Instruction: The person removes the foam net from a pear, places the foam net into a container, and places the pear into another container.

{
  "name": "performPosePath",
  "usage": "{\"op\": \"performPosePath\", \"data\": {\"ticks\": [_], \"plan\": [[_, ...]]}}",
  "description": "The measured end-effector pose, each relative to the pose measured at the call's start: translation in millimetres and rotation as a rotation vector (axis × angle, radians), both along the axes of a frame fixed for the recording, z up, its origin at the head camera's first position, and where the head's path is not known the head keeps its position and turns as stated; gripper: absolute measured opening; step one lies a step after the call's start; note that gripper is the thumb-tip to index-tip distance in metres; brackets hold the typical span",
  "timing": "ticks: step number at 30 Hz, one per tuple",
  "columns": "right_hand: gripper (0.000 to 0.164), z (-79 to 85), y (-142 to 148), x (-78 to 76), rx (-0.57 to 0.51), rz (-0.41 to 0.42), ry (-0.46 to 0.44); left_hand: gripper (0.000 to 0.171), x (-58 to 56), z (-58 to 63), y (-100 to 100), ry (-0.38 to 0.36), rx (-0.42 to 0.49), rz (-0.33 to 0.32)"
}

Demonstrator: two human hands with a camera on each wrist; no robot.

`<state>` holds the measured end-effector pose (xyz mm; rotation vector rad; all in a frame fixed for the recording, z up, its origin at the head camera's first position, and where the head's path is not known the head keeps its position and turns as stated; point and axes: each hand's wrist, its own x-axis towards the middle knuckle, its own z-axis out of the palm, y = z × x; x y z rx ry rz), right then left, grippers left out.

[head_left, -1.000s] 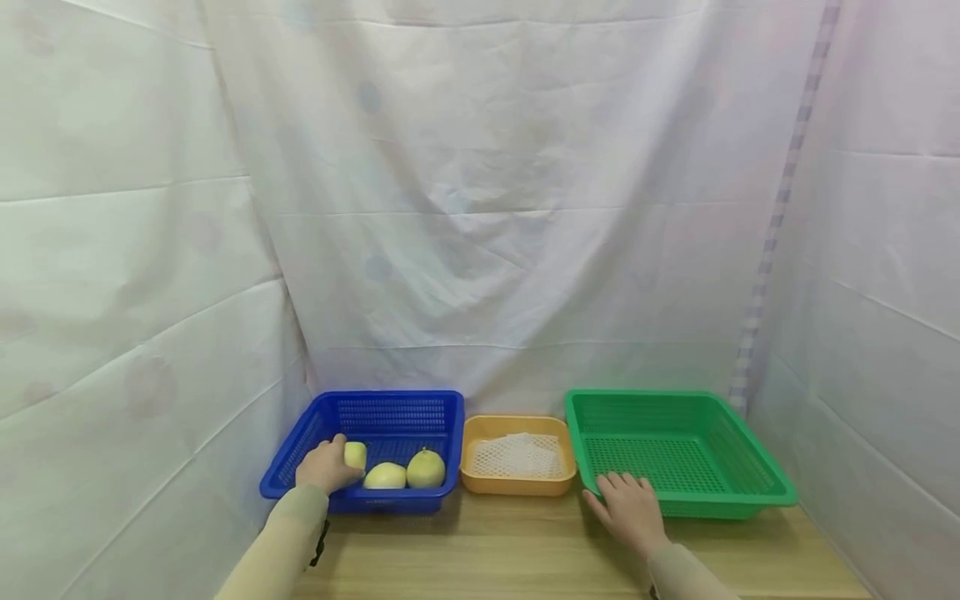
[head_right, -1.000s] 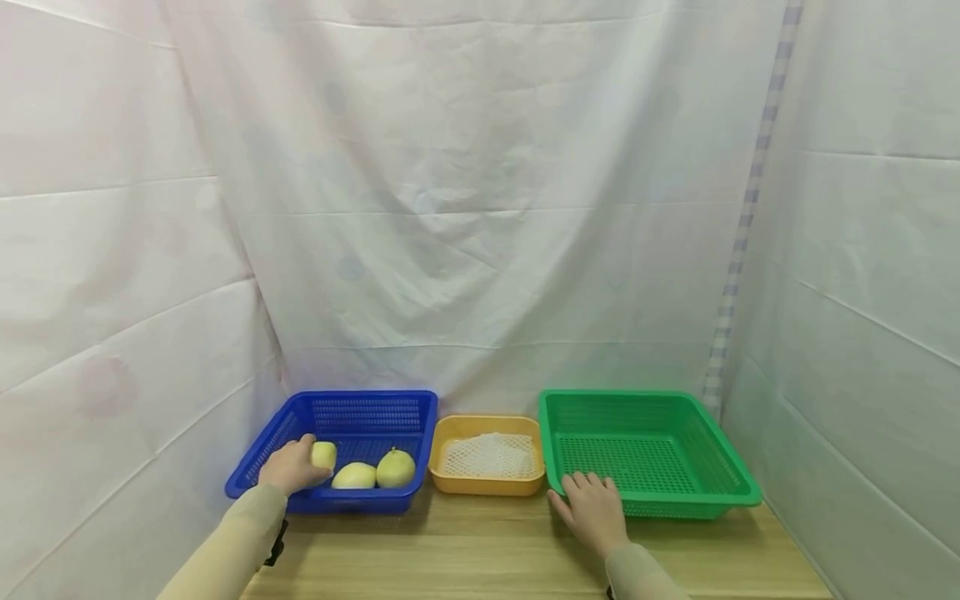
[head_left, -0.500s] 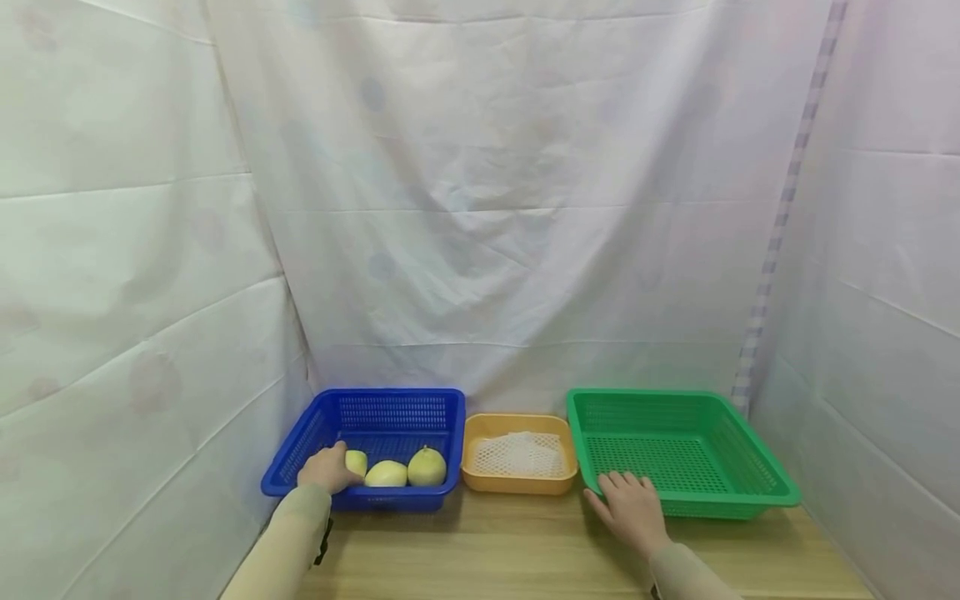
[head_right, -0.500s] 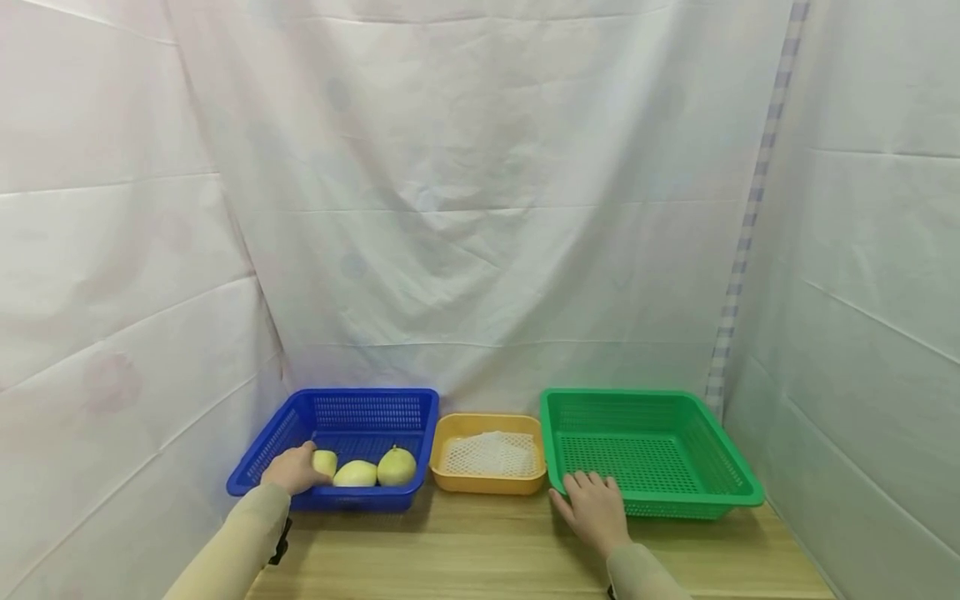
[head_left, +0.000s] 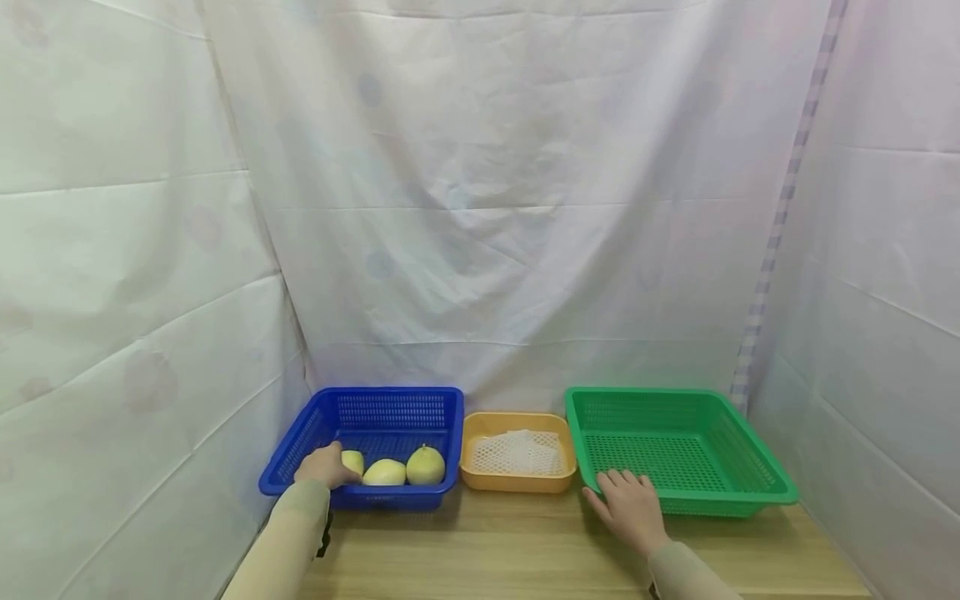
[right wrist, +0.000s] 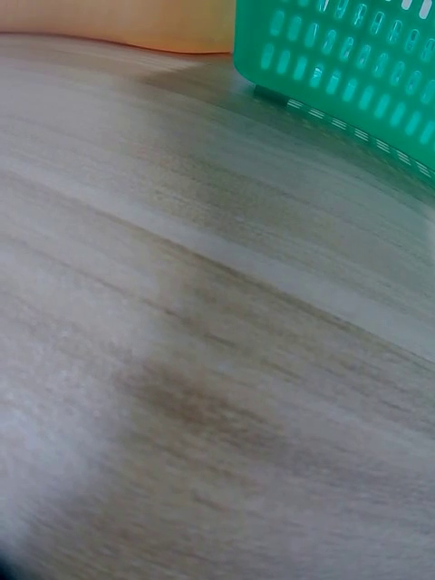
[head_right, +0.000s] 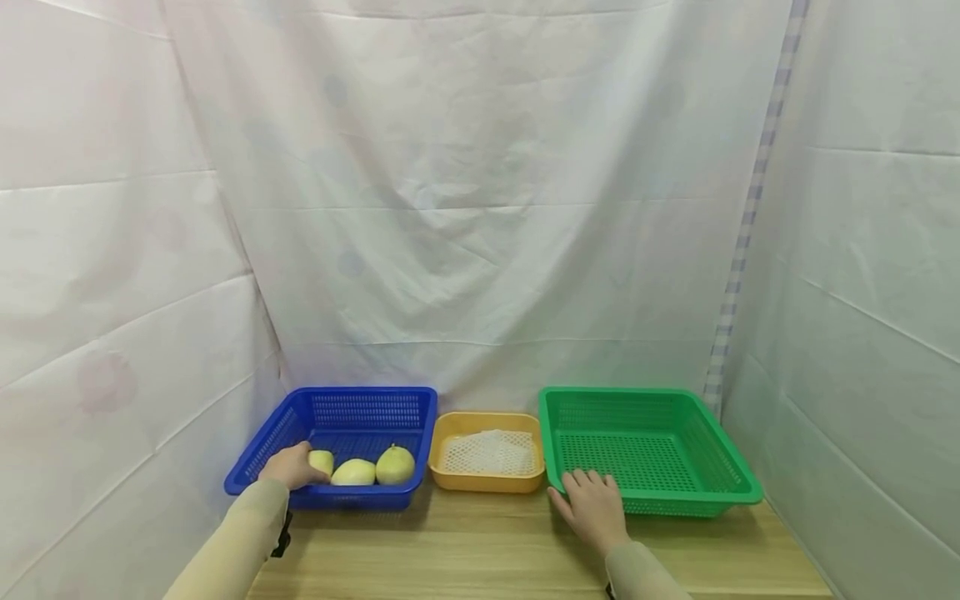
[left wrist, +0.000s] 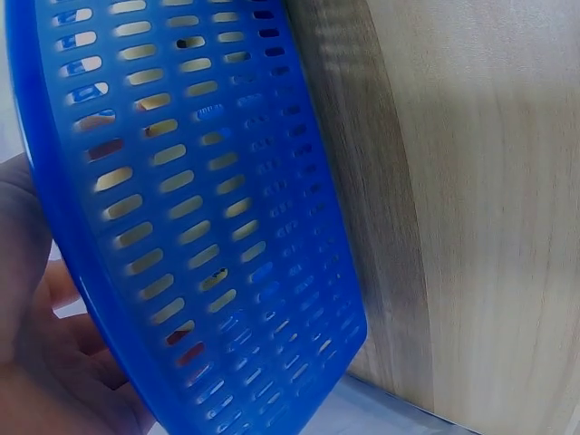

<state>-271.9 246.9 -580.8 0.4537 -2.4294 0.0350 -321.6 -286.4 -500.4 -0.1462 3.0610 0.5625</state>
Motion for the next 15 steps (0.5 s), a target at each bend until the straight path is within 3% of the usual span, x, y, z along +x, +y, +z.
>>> {"op": "performPosePath", "data": {"ticks": [10, 15], "plan": [[0.032, -0.9, -0.6, -0.2, -0.009, 0.012, 0.026, 0.080, -6.8, -9.6, -8.6, -0.024, 0.019, 0.001], [0.032, -1.1, -0.8, -0.6, -0.013, 0.006, 0.012, 0.080, -5.0, -3.9, -4.4, -0.033, 0.018, -0.009]]}}
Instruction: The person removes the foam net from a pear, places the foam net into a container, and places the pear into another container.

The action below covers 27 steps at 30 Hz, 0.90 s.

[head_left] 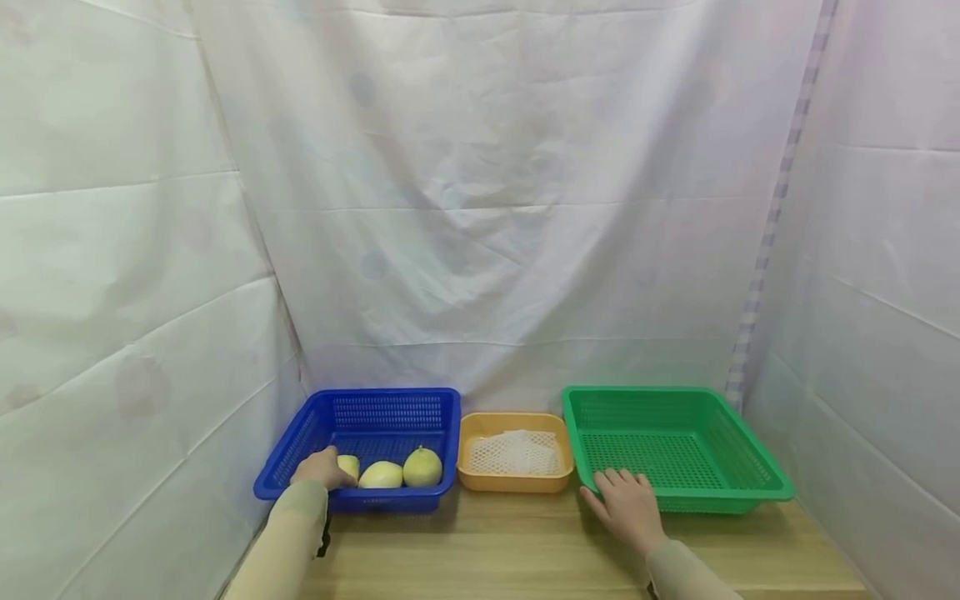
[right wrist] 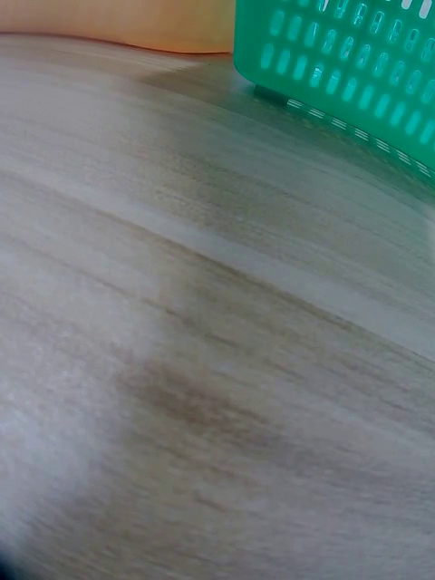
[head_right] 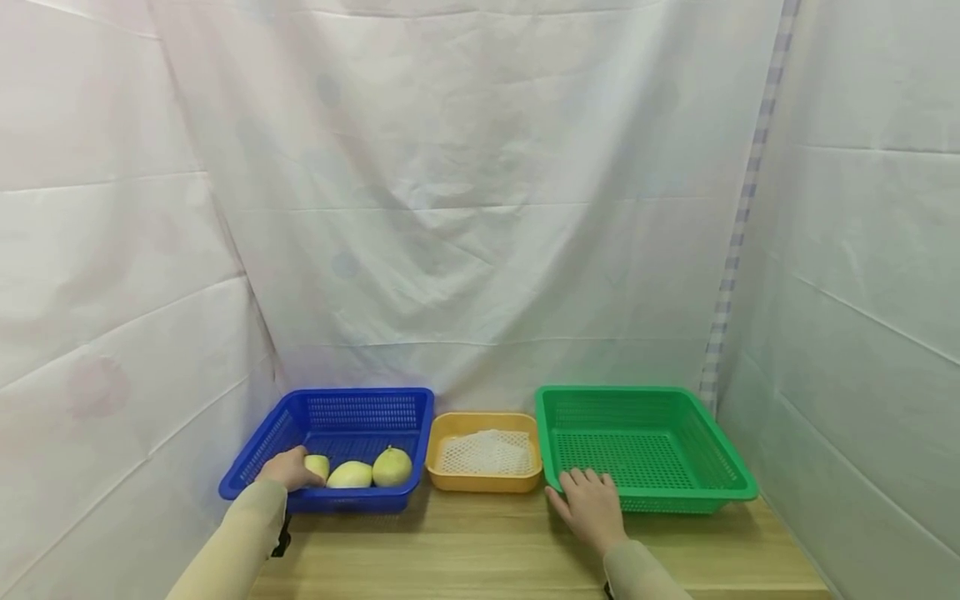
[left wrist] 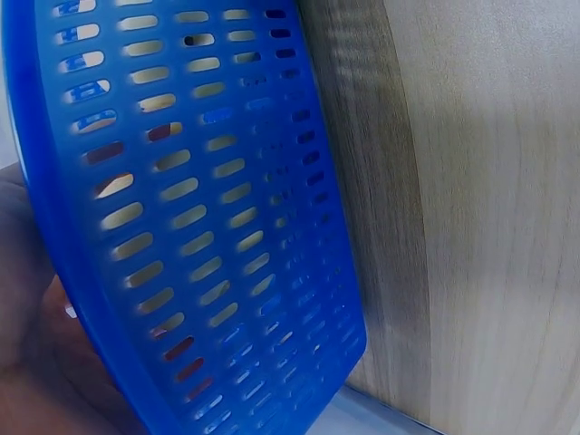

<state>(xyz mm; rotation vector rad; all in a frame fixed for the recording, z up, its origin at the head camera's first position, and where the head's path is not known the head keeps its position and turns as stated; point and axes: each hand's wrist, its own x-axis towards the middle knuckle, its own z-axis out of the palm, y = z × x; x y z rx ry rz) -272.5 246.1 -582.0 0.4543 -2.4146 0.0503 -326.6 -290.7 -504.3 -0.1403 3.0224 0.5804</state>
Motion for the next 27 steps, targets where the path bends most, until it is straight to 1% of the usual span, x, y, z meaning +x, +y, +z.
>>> {"op": "performPosePath", "data": {"ticks": [2, 5, 10, 17, 20, 25, 27], "plan": [[0.032, 0.7, -0.3, -0.1, 0.001, -0.001, -0.006, 0.079, 2.3, 3.6, 2.0, -0.008, 0.001, 0.002], [0.032, 1.9, -0.8, 0.2, 0.006, -0.004, -0.014, 0.076, 3.6, 5.4, 2.8, -0.021, 0.006, 0.006], [0.032, 3.2, -1.7, 0.6, 0.010, -0.005, -0.014, 0.072, 4.4, 4.8, 1.9, -0.044, 0.009, 0.003], [0.031, 3.8, -1.9, -0.6, 0.006, -0.002, -0.014, 0.059, 4.0, 6.4, 2.2, -0.073, 0.003, 0.003], [0.031, 3.3, -1.4, -1.3, 0.006, -0.002, -0.010, 0.061, 4.5, 7.8, 2.9, -0.074, 0.001, 0.000], [0.032, 2.0, -0.3, -0.5, 0.009, -0.006, -0.015, 0.071, 6.5, 9.7, 3.9, -0.077, 0.000, -0.004], [0.033, 1.1, 0.3, 0.2, 0.005, -0.010, -0.023, 0.070, 7.0, 10.4, 4.2, -0.077, 0.001, -0.004]]}}
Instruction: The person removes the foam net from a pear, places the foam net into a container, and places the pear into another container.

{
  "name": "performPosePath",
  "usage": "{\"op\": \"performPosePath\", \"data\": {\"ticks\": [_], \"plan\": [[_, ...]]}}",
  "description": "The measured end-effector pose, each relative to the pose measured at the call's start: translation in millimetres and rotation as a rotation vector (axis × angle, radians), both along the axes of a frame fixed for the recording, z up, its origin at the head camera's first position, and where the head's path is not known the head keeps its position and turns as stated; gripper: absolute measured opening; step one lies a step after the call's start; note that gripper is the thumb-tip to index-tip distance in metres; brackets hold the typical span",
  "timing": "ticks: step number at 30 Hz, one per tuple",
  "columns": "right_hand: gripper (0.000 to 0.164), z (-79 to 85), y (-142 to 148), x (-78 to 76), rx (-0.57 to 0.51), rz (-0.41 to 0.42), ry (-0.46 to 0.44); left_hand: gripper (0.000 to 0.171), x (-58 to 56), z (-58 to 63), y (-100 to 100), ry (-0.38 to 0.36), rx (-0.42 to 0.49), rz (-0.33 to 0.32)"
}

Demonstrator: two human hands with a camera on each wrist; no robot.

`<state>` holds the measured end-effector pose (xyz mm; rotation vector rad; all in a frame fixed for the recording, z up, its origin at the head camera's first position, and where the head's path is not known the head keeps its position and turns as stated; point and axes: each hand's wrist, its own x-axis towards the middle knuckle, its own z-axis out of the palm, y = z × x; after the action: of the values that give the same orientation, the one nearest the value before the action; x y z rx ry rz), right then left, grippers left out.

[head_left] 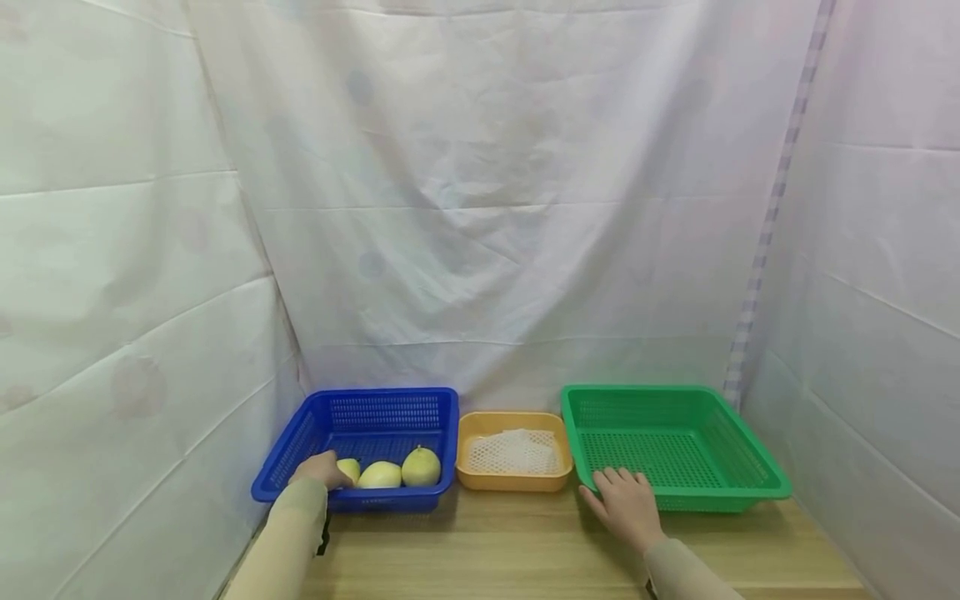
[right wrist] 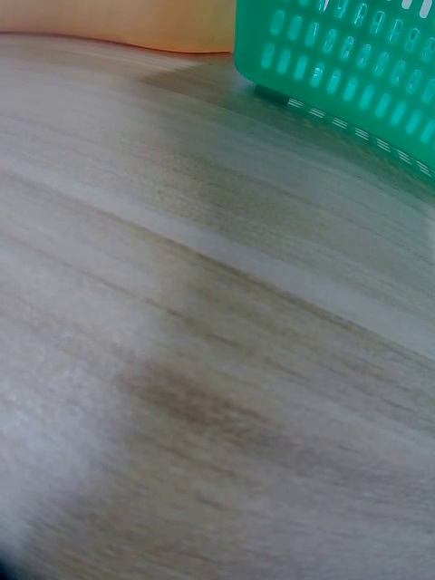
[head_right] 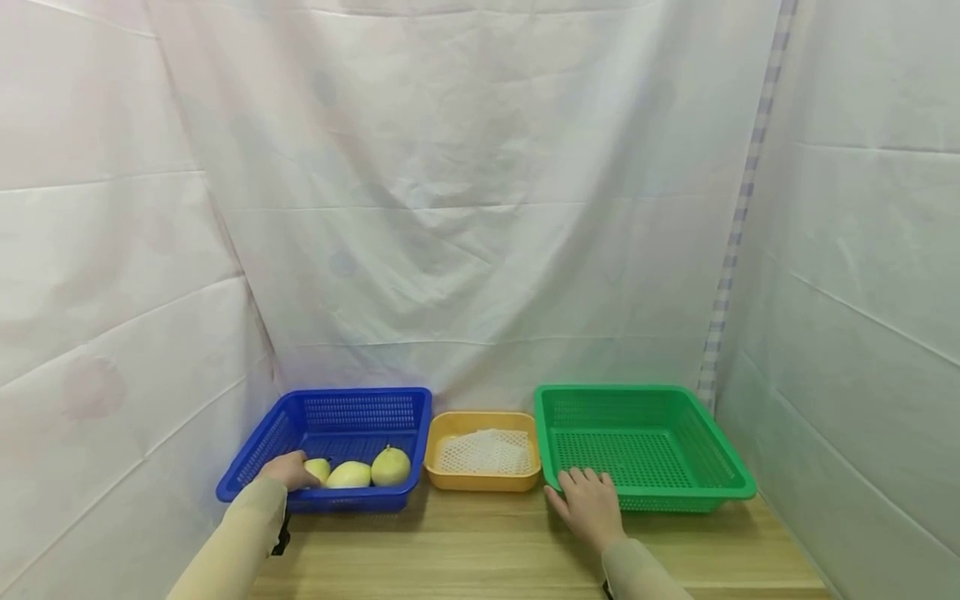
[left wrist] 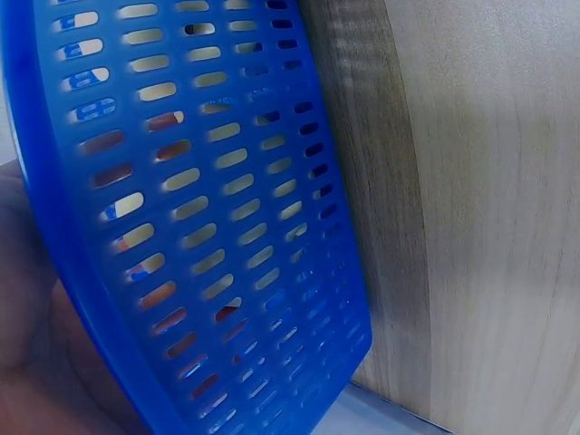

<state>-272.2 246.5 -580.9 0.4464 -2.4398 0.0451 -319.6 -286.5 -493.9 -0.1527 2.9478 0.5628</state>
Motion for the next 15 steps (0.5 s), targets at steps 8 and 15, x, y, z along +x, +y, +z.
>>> {"op": "performPosePath", "data": {"ticks": [8, 15], "plan": [[0.033, -1.6, 0.8, -0.6, -0.009, -0.009, -0.017, 0.057, -2.8, 1.2, -1.2, 0.015, -0.002, -0.006], [0.033, -1.3, -0.4, 2.2, -0.013, -0.028, -0.067, 0.058, -5.2, -0.4, -6.3, 0.017, -0.022, -0.002]]}}
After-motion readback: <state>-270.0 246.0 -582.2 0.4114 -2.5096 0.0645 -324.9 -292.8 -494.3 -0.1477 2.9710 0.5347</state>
